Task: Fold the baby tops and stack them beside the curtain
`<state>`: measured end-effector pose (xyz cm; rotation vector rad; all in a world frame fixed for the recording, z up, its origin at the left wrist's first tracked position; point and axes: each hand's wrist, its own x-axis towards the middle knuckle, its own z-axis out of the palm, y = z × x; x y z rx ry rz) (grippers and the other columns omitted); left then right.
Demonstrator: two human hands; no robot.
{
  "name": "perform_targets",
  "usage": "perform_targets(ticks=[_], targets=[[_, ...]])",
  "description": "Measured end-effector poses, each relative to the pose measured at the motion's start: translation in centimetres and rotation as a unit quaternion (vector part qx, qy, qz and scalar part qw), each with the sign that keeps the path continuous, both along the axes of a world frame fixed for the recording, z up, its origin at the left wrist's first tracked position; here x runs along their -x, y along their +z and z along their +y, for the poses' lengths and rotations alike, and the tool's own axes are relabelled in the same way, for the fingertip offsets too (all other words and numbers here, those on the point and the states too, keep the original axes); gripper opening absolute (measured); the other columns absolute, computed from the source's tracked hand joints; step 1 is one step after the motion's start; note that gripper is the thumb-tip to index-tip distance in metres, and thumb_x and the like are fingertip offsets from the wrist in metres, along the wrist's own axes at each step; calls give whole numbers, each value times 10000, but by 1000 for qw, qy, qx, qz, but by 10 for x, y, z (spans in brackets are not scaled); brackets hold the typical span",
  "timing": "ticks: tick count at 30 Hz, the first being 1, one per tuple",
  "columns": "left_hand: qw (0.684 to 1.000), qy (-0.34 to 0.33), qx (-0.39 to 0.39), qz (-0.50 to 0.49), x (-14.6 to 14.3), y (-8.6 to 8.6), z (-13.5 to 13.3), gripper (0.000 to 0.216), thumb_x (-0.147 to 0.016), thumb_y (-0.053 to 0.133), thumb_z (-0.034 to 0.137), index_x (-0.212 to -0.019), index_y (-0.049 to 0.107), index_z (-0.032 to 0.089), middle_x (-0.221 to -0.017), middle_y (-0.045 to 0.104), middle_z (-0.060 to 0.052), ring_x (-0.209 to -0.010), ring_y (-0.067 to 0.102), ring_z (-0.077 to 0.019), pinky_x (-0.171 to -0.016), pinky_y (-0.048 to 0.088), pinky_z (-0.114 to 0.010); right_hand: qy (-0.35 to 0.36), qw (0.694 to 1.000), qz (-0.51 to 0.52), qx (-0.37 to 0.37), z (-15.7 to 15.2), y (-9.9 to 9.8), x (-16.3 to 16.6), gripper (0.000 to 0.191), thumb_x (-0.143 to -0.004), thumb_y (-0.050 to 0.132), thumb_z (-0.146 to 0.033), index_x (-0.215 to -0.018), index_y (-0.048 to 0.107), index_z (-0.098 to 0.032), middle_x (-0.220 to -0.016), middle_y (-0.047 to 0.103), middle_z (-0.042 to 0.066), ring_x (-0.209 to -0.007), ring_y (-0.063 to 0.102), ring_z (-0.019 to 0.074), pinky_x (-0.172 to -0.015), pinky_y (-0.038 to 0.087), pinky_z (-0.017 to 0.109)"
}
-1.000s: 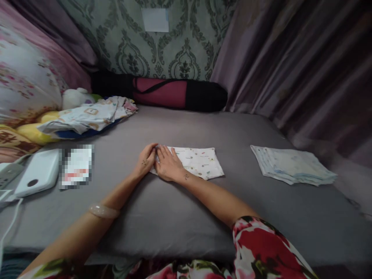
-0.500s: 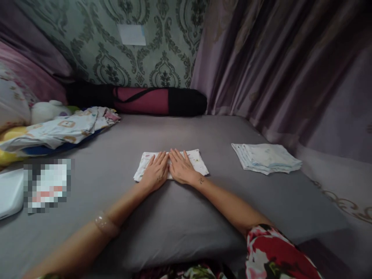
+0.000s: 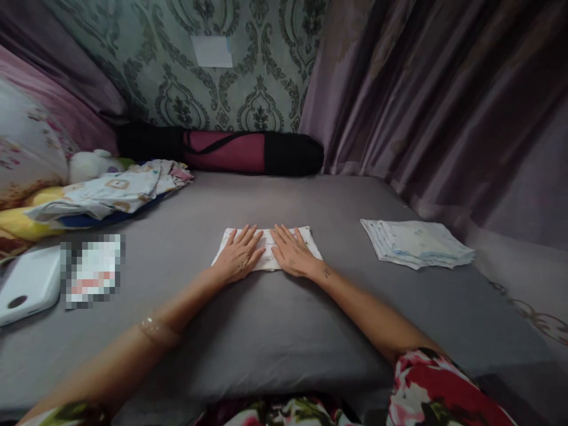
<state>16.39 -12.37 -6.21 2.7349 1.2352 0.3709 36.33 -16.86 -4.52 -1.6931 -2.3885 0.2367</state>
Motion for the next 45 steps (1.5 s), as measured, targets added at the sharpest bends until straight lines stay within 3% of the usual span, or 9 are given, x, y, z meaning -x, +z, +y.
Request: perform_targets(ticks=[6, 11, 16, 22, 29, 32, 35, 40, 45], targets=[[1000, 0, 18, 20, 1, -10, -2, 608, -968, 258, 506, -1469, 361, 177, -1531, 339, -124, -1441, 226, -299, -1158, 127, -525, -9, 1000, -21, -6, -6, -8, -1, 578, -985, 240, -376, -1503, 272, -123, -1570, 247, 113, -1454, 181, 240, -1180, 104, 493], [999, -8, 20, 23, 5, -7, 3, 626, -966, 262, 518, -1459, 380, 152, -1525, 339, -145, -1436, 237, -308, -1155, 127, -534, 3, 999, -10, 30, -2, -2, -9, 595, -994, 183, -411, -1503, 273, -116, -1568, 250, 111, -1454, 184, 233, -1180, 113, 481], [999, 29, 2, 22, 13, -9, 9, 626, -956, 298, 526, -1438, 417, 144, -1516, 353, -157, -1423, 269, -317, -1162, 107, -522, -30, 999, -30, 7, -2, -5, -21, 613, -990, 188, -415, -1486, 305, -73, -1553, 279, 141, -1453, 190, 236, -1187, 80, 463], [999, 24, 12, 24, 16, -9, 13, 622, -952, 296, 541, -1433, 423, 167, -1507, 372, -154, -1410, 296, -328, -1146, 143, -546, -35, 999, -30, 20, -1, -9, -25, 631, -988, 177, -440, -1487, 308, -77, -1559, 268, 130, -1452, 192, 235, -1185, 99, 450], [996, 46, 28, 68, 26, -5, 17, 621, -969, 248, 525, -1468, 362, 173, -1544, 308, -130, -1440, 229, -302, -1151, 129, -543, -98, 994, -51, 9, -3, -12, -42, 660, -985, 204, -435, -1470, 307, 1, -1546, 274, 185, -1445, 201, 276, -1177, 126, 426], [995, 45, 19, 84, 21, -1, 18, 611, -975, 227, 514, -1445, 393, 159, -1535, 327, -136, -1435, 236, -310, -1143, 130, -562, -99, 994, -49, 21, -1, -7, -38, 632, -989, 221, -420, -1453, 347, -10, -1533, 302, 195, -1434, 229, 291, -1171, 106, 465], [998, 1, -5, 70, 6, 6, 19, 567, -984, 226, 481, -1403, 442, 167, -1518, 367, -121, -1434, 241, -291, -1150, 120, -551, -86, 996, -37, -8, 5, 1, -24, 567, -997, 233, -397, -1430, 400, -72, -1510, 353, 183, -1410, 270, 285, -1158, 83, 506], [998, -53, -1, 35, -16, 9, 24, 517, -995, 232, 435, -1379, 456, 170, -1432, 490, -109, -1379, 355, -270, -1147, 152, -535, -57, 997, -29, -37, 15, 4, -1, 460, -996, 308, -377, -1367, 481, -167, -1350, 507, 140, -1240, 426, 264, -1102, 217, 468], [998, -48, 18, 19, -16, 6, 27, 508, -998, 227, 430, -1386, 441, 182, -1430, 493, -112, -1353, 398, -249, -1144, 169, -523, -61, 997, -33, -29, 20, 3, -2, 435, -988, 353, -374, -1348, 502, -180, -1329, 506, 131, -1196, 433, 266, -1049, 288, 443]])
